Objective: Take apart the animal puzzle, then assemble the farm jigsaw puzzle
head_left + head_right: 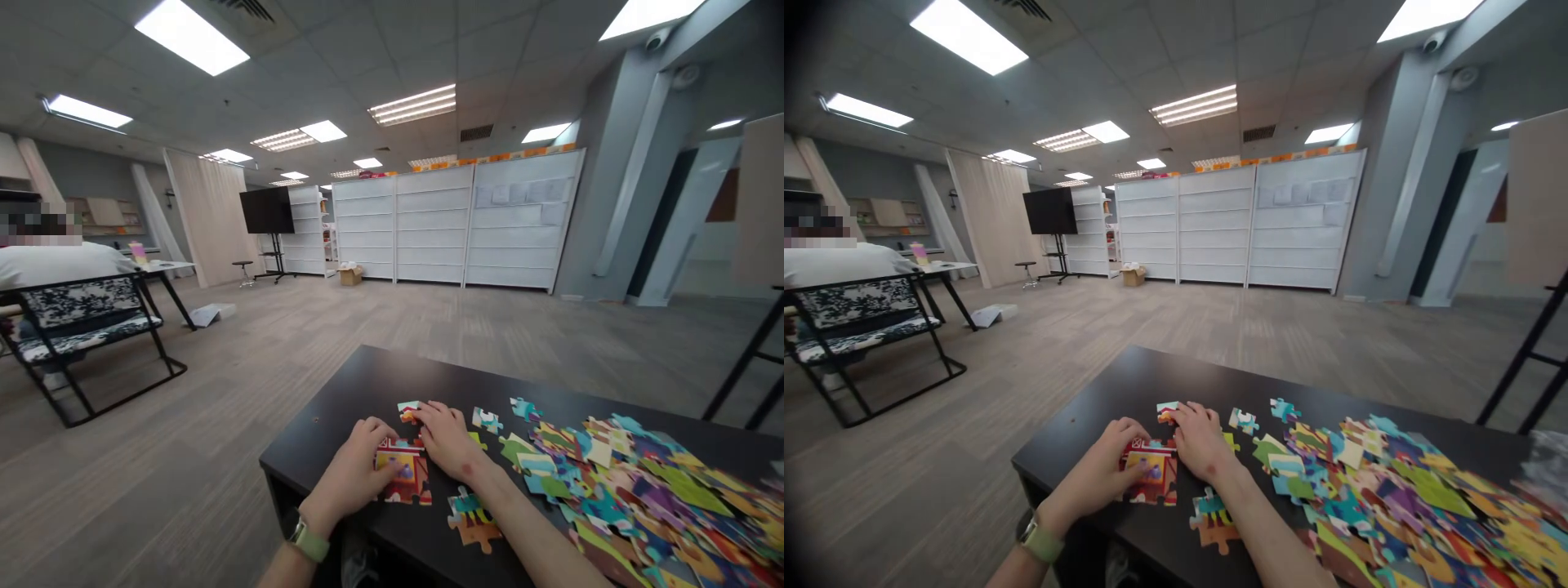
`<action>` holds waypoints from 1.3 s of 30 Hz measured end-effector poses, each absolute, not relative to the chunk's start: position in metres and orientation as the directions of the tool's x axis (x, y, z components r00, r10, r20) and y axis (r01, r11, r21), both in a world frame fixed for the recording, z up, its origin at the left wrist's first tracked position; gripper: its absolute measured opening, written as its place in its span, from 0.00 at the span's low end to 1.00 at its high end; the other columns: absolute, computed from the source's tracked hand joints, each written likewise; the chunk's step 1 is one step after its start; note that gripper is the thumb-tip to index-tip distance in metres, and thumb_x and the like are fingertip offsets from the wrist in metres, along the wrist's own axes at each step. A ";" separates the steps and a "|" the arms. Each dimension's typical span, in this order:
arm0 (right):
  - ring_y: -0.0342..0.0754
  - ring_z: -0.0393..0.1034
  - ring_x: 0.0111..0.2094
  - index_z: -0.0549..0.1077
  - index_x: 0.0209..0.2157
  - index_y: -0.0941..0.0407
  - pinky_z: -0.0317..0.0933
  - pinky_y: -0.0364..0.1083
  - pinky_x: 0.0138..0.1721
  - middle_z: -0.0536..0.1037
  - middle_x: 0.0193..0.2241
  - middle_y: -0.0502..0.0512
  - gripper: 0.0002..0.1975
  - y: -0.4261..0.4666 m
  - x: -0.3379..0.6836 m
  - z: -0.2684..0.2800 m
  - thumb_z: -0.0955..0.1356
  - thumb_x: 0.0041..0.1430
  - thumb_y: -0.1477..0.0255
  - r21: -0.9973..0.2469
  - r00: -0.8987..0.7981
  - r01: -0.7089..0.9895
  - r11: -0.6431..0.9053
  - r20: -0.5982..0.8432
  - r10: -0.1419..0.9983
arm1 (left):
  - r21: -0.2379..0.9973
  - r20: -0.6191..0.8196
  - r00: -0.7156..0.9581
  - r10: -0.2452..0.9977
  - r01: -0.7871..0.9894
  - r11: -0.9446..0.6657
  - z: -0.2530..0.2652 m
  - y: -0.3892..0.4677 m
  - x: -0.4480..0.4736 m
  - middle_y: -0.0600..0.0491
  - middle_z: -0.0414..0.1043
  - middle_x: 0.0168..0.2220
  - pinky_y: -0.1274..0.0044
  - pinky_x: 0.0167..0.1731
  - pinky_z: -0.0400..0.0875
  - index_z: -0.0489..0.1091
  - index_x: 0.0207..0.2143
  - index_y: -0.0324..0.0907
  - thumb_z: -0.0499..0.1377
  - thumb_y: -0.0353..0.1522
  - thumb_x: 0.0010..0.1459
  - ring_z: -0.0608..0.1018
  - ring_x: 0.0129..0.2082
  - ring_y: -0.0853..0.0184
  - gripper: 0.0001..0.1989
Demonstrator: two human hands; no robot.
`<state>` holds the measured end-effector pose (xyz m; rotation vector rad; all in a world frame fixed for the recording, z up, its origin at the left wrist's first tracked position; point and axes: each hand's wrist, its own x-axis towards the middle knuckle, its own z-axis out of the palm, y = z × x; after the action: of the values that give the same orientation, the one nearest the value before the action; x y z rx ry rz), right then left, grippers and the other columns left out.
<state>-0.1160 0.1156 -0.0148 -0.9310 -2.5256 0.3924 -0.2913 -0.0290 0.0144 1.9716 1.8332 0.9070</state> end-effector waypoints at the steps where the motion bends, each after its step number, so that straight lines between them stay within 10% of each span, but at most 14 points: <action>1: 0.56 0.62 0.60 0.76 0.49 0.48 0.51 0.59 0.58 0.75 0.56 0.54 0.19 0.115 -0.117 -0.015 0.63 0.61 0.77 -0.398 -0.690 0.552 0.733 0.275 0.669 | 0.617 0.248 -0.022 0.968 0.775 -0.140 0.014 -0.028 -0.293 0.50 0.70 0.48 0.71 0.51 0.65 0.72 0.45 0.45 0.61 0.31 0.58 0.70 0.49 0.59 0.12; 22: 0.45 0.73 0.35 0.79 0.40 0.53 0.66 0.43 0.39 0.78 0.37 0.52 0.12 0.109 -0.121 -0.009 0.65 0.59 0.78 -0.618 -0.654 0.367 0.695 0.360 0.666 | 0.565 0.209 -0.020 0.978 0.818 -0.105 0.006 -0.026 -0.292 0.48 0.70 0.55 0.68 0.54 0.63 0.66 0.60 0.48 0.66 0.38 0.53 0.68 0.55 0.53 0.32; 30: 0.54 0.67 0.46 0.82 0.32 0.50 0.57 0.53 0.50 0.77 0.39 0.54 0.15 0.097 -0.119 -0.008 0.65 0.55 0.80 -0.480 -0.662 0.500 0.721 0.325 0.675 | 0.476 0.189 -0.019 0.982 0.876 -0.075 0.008 -0.027 -0.283 0.46 0.65 0.58 0.61 0.55 0.62 0.69 0.59 0.54 0.62 0.38 0.55 0.66 0.58 0.49 0.28; 39: 0.54 0.67 0.52 0.75 0.47 0.58 0.58 0.50 0.54 0.76 0.48 0.59 0.21 0.122 -0.089 0.005 0.64 0.50 0.81 -0.470 -0.660 0.541 0.697 0.276 0.698 | 0.431 0.161 -0.057 0.985 0.902 -0.018 0.003 -0.027 -0.290 0.45 0.65 0.59 0.59 0.56 0.60 0.69 0.59 0.52 0.60 0.37 0.55 0.64 0.60 0.48 0.28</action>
<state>-0.0890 0.1224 0.0051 -0.9572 -2.4683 0.4868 -0.2896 -0.0270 0.0034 2.0149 2.0559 0.6405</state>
